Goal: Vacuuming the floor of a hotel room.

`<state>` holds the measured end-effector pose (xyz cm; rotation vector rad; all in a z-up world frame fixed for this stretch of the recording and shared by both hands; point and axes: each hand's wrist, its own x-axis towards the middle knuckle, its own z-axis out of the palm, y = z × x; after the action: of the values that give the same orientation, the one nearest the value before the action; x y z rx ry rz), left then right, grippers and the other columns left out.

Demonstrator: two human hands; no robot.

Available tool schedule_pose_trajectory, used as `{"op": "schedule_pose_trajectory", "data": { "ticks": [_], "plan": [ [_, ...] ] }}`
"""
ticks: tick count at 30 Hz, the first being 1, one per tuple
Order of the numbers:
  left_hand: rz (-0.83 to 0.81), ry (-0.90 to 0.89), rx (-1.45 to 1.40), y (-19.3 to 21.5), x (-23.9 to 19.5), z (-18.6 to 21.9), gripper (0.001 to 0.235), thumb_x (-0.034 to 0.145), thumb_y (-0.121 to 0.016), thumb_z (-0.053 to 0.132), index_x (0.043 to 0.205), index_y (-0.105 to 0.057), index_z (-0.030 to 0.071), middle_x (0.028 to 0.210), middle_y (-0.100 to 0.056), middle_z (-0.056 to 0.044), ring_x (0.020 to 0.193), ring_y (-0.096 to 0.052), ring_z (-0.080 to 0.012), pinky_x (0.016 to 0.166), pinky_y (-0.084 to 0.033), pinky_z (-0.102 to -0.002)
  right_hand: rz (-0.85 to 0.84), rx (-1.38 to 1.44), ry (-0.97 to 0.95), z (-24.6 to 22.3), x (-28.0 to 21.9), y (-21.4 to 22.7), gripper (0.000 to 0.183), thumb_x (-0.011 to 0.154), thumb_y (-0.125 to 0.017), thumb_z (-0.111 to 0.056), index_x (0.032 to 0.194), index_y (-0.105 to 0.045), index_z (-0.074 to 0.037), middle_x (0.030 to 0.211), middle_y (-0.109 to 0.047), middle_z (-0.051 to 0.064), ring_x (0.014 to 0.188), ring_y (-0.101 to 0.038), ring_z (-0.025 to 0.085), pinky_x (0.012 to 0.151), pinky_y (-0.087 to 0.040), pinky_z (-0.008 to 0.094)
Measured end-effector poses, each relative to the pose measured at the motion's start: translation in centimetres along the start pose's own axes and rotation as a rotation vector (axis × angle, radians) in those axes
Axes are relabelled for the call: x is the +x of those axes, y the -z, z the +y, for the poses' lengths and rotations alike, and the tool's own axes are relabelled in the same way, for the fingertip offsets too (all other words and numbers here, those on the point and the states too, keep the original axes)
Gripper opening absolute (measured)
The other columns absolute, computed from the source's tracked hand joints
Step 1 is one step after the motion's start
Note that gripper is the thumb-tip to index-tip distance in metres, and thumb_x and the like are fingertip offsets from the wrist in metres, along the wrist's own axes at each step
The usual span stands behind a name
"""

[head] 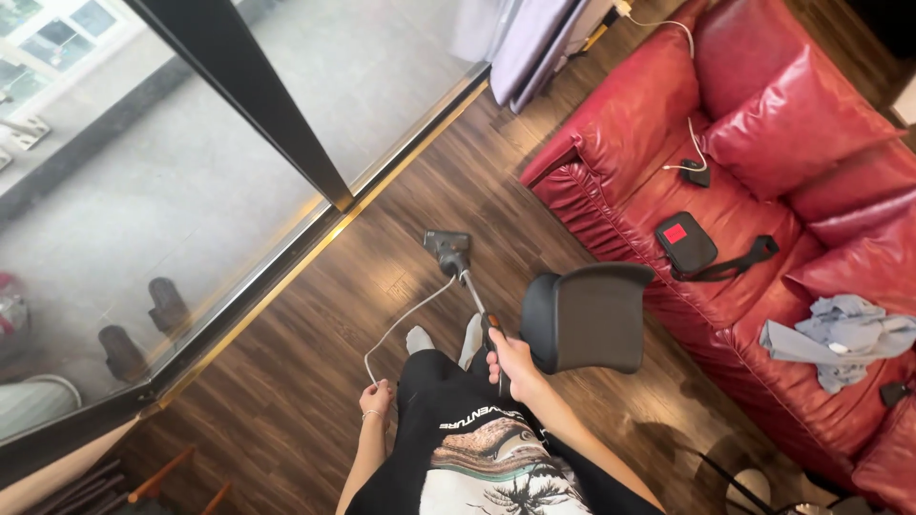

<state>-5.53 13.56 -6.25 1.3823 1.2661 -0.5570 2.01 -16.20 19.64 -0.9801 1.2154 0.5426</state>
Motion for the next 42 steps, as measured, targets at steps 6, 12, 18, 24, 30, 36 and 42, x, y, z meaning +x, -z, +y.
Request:
{"op": "schedule_pose_trajectory", "data": {
  "ticks": [6, 12, 18, 24, 30, 36, 42],
  "plan": [
    [0.028, -0.023, -0.016, 0.2, -1.3, 0.3, 0.039, 0.096, -0.071, 0.029, 0.128, -0.064, 0.007, 0.107, -0.075, -0.009, 0.088, -0.067, -0.0176, 0.071, -0.052, -0.036, -0.002, 0.009, 0.063, -5.1, 5.7, -1.5, 0.032, 0.097, -0.065, -0.039, 0.092, -0.054, -0.009, 0.063, -0.051, 0.001, 0.045, -0.043, 0.010, 0.038, -0.037, 0.029],
    [0.016, -0.007, -0.169, -2.1, -2.9, 3.0, 0.035, 0.101, -0.061, 0.031, 0.129, -0.062, 0.009, 0.115, -0.075, -0.007, 0.094, -0.072, -0.0203, 0.075, -0.054, -0.037, 0.068, 0.232, 0.072, -13.5, 11.3, -5.0, 0.030, 0.096, -0.067, -0.040, 0.090, -0.058, -0.012, 0.062, -0.049, 0.000, 0.043, -0.041, 0.009, 0.039, -0.031, 0.028],
    [0.111, 0.013, -0.222, -7.9, -4.1, 5.7, 0.036, 0.102, -0.060, 0.032, 0.129, -0.061, 0.010, 0.114, -0.074, -0.007, 0.092, -0.072, -0.0197, 0.071, -0.055, -0.036, 0.142, 0.137, 0.203, -20.9, 18.5, -5.4, 0.040, 0.097, -0.065, -0.042, 0.088, -0.052, -0.006, 0.060, -0.050, 0.003, 0.041, -0.043, 0.012, 0.037, -0.034, 0.031],
    [0.046, -0.122, -0.060, -15.1, -5.3, 9.7, 0.035, 0.101, -0.062, 0.030, 0.126, -0.064, 0.006, 0.108, -0.076, -0.009, 0.084, -0.071, -0.0189, 0.064, -0.054, -0.032, 0.251, 0.078, 0.248, -26.2, 22.4, -4.3, 0.039, 0.096, -0.066, -0.043, 0.090, -0.061, -0.005, 0.057, -0.052, 0.004, 0.040, -0.043, 0.012, 0.034, -0.032, 0.032],
    [-0.014, -0.218, 0.012, -18.7, -4.8, 16.1, 0.033, 0.101, -0.060, 0.026, 0.125, -0.064, 0.004, 0.107, -0.076, -0.008, 0.083, -0.072, -0.0165, 0.064, -0.055, -0.031, 0.216, 0.259, 0.247, -29.2, 22.0, -3.9, 0.041, 0.097, -0.066, -0.045, 0.093, -0.053, -0.006, 0.055, -0.049, 0.005, 0.036, -0.042, 0.016, 0.032, -0.031, 0.033],
    [-0.046, -0.297, 0.013, -20.2, -3.9, 22.8, 0.031, 0.103, -0.058, 0.024, 0.126, -0.064, 0.004, 0.107, -0.075, -0.009, 0.083, -0.071, -0.0157, 0.066, -0.053, -0.030, 0.217, 0.354, 0.167, -28.2, 19.7, -4.2, 0.036, 0.097, -0.067, -0.042, 0.094, -0.057, -0.007, 0.057, -0.052, 0.004, 0.038, -0.045, 0.013, 0.033, -0.033, 0.031],
    [-0.141, -0.355, 0.044, -21.9, -2.3, 30.5, 0.032, 0.102, -0.059, 0.023, 0.126, -0.064, 0.004, 0.109, -0.075, -0.009, 0.085, -0.069, -0.0156, 0.067, -0.054, -0.030, 0.244, 0.363, 0.162, -28.9, 19.8, -6.1, 0.034, 0.096, -0.067, -0.041, 0.098, -0.060, -0.008, 0.058, -0.051, 0.004, 0.038, -0.044, 0.012, 0.034, -0.032, 0.029]
  ]
}}
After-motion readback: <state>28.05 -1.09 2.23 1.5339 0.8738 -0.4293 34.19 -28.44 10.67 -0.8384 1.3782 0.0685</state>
